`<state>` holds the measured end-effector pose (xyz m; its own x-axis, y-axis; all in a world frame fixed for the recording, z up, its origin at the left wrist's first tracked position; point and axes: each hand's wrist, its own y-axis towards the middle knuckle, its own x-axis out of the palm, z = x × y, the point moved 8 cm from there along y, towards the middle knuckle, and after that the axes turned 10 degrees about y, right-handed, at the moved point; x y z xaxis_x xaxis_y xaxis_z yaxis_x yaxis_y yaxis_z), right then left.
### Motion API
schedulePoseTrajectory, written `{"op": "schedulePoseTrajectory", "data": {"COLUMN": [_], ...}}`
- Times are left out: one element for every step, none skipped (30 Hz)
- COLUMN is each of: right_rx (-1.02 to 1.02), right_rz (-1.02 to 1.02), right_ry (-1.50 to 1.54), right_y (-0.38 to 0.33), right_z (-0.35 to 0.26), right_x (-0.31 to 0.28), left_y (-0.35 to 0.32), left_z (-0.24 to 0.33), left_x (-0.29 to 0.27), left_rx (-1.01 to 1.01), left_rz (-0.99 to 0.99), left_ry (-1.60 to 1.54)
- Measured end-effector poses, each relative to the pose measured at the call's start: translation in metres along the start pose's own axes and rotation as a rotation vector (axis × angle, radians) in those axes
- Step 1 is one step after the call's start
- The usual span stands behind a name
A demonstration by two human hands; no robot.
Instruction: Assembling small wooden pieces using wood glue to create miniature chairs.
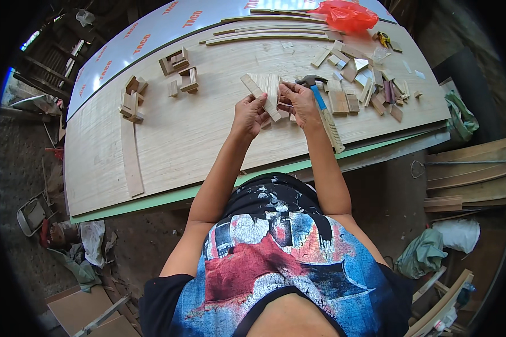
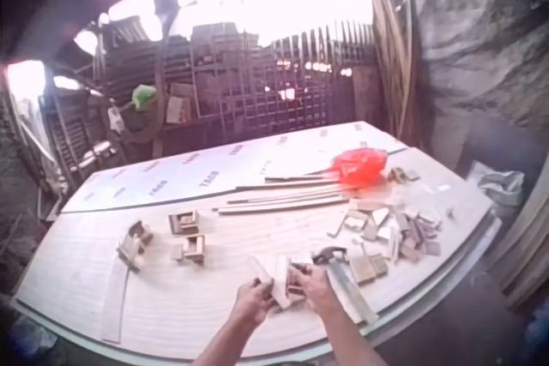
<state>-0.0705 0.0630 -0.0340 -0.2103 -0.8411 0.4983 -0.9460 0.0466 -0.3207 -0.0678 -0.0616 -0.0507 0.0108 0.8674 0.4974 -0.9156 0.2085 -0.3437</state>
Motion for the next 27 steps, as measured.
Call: {"op": "schedulePoseTrajectory", "data": {"right_rx": [-0.002,-0.015,-0.026,-0.028,-0.031,-0.033,-0.032,-0.036,-0.040,-0.036,-0.048,-0.059,-0.057,-0.064,-0.070,-0.070,-0.078,-0.086,-0.086,-0.093,-0.100,-0.099,-0.104,-0.109,-0.108,-0.083,-0.057], "right_rz": [0.002,0.011,0.019,0.021,0.024,0.028,0.028,0.030,0.032,0.032,0.034,0.036,0.037,0.033,0.029,0.029,0.026,0.023,0.023,0.024,0.025,0.025,0.024,0.024,0.024,0.016,0.009], "right_ry": [0.001,0.004,0.008,0.009,-0.003,-0.015,-0.015,-0.030,-0.045,-0.046,-0.043,-0.040,-0.040,-0.040,-0.041,-0.041,-0.043,-0.045,-0.045,-0.050,-0.055,-0.055,-0.062,-0.070,-0.070,-0.047,-0.024], "right_y": [0.001,0.003,0.005,0.006,0.007,0.008,0.009,0.008,0.008,0.008,0.009,0.009,0.010,0.010,0.011,0.011,0.011,0.012,0.012,0.012,0.012,0.012,0.013,0.013,0.013,0.012,0.012], "right_z": [-0.001,-0.002,-0.004,-0.003,-0.003,-0.002,-0.001,-0.003,-0.003,-0.003,-0.003,-0.004,-0.003,-0.004,-0.005,-0.005,-0.005,-0.006,-0.006,-0.006,-0.006,-0.006,-0.007,-0.007,-0.009,-0.009,-0.009], "right_x": [-0.001,-0.003,-0.005,-0.007,-0.007,-0.008,-0.009,-0.009,-0.009,-0.008,-0.009,-0.009,-0.010,-0.010,-0.010,-0.010,-0.010,-0.010,-0.010,-0.010,-0.010,-0.009,-0.009,-0.008,-0.008,-0.006,-0.004], "left_y": [0.001,0.002,0.003,0.003,0.004,0.004,0.005,0.006,0.006,0.006,0.006,0.005,0.005,0.005,0.005,0.006,0.006,0.006,0.006,0.006,0.007,0.007,0.007,0.008,0.009,0.009,0.008], "left_z": [0.000,-0.001,-0.001,-0.002,-0.002,-0.002,-0.003,-0.003,-0.004,-0.005,-0.005,-0.005,-0.005,-0.005,-0.005,-0.005,-0.005,-0.005,-0.005,-0.005,-0.006,-0.006,-0.006,-0.005,-0.005,-0.007,-0.009], "left_x": [-0.001,-0.001,-0.001,0.000,0.000,0.000,-0.001,-0.001,-0.002,-0.004,-0.003,-0.003,-0.004,-0.004,-0.003,-0.003,-0.003,-0.002,-0.002,-0.003,-0.003,-0.004,-0.004,-0.004,-0.005,-0.006,-0.007], "left_rx": [-0.001,-0.016,-0.032,-0.034,-0.030,-0.027,-0.028,-0.028,-0.027,-0.029,-0.037,-0.044,-0.046,-0.049,-0.051,-0.051,-0.049,-0.047,-0.047,-0.048,-0.050,-0.050,-0.049,-0.048,-0.048,-0.083,-0.117], "left_rz": [-0.003,-0.001,0.002,0.000,-0.009,-0.017,-0.015,-0.017,-0.019,-0.016,-0.014,-0.012,-0.011,-0.012,-0.013,-0.013,-0.017,-0.022,-0.021,-0.021,-0.021,-0.021,-0.029,-0.038,-0.038,-0.044,-0.050], "left_ry": [0.001,0.009,0.017,0.019,0.020,0.021,0.020,0.027,0.033,0.032,0.040,0.048,0.048,0.054,0.060,0.060,0.060,0.061,0.062,0.056,0.051,0.051,0.043,0.035,0.035,0.000,-0.036]}}
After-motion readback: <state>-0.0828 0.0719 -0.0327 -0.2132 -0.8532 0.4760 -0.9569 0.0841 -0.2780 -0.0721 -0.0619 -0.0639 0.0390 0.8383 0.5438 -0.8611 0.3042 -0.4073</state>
